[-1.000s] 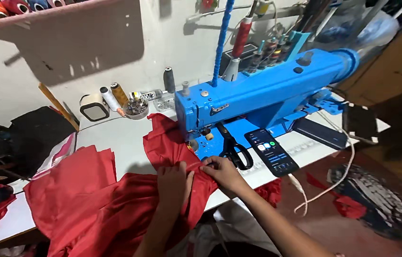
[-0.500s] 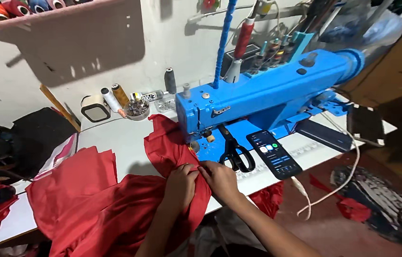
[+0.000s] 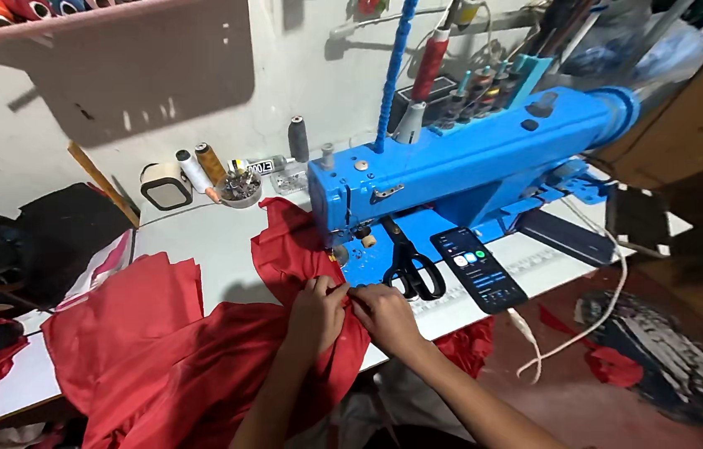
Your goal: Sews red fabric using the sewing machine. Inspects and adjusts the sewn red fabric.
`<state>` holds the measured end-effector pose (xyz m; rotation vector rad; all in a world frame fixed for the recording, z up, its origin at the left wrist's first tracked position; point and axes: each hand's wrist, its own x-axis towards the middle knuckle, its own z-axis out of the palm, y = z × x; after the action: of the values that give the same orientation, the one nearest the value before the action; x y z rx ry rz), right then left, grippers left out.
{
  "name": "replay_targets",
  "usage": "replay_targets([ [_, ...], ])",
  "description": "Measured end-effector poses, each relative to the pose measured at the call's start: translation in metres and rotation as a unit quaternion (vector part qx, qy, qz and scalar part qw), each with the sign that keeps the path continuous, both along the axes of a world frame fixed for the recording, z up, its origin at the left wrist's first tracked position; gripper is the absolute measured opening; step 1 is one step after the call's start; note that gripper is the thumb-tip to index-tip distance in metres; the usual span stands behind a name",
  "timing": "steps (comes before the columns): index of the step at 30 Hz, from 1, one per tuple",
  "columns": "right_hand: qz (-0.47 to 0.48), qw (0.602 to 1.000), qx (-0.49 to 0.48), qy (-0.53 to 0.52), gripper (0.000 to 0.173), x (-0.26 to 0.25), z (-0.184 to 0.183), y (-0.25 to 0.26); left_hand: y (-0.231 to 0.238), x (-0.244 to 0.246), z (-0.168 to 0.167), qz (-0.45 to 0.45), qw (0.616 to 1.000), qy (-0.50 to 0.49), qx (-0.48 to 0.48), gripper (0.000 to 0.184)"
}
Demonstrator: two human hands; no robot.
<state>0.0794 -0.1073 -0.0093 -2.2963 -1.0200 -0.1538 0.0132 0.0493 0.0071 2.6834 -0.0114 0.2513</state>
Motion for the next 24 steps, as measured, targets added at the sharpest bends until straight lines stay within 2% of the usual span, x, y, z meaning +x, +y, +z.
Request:
replay_targets([
  [3,-0.017,0.999,0.012,0.049,0.025,-0.001,0.002,-0.005,0.001,-0.001,-0.001,-0.003,1.0,0.005,-0.004,0.037],
  [7,-0.031,0.999,0.017,0.017,0.023,-0.001,-0.001,-0.007,0.002,-0.001,0.001,-0.005,1.0,0.015,-0.003,0.037],
  [14,0.013,0.996,-0.007,-0.09,0.019,0.002,-0.007,-0.007,0.003,0.001,0.0,-0.002,1.0,0.003,-0.006,0.035],
  [24,0.049,0.994,-0.037,-0.091,0.024,0.003,-0.004,-0.008,0.016,-0.005,-0.008,-0.024,0.998,-0.025,0.043,0.035],
])
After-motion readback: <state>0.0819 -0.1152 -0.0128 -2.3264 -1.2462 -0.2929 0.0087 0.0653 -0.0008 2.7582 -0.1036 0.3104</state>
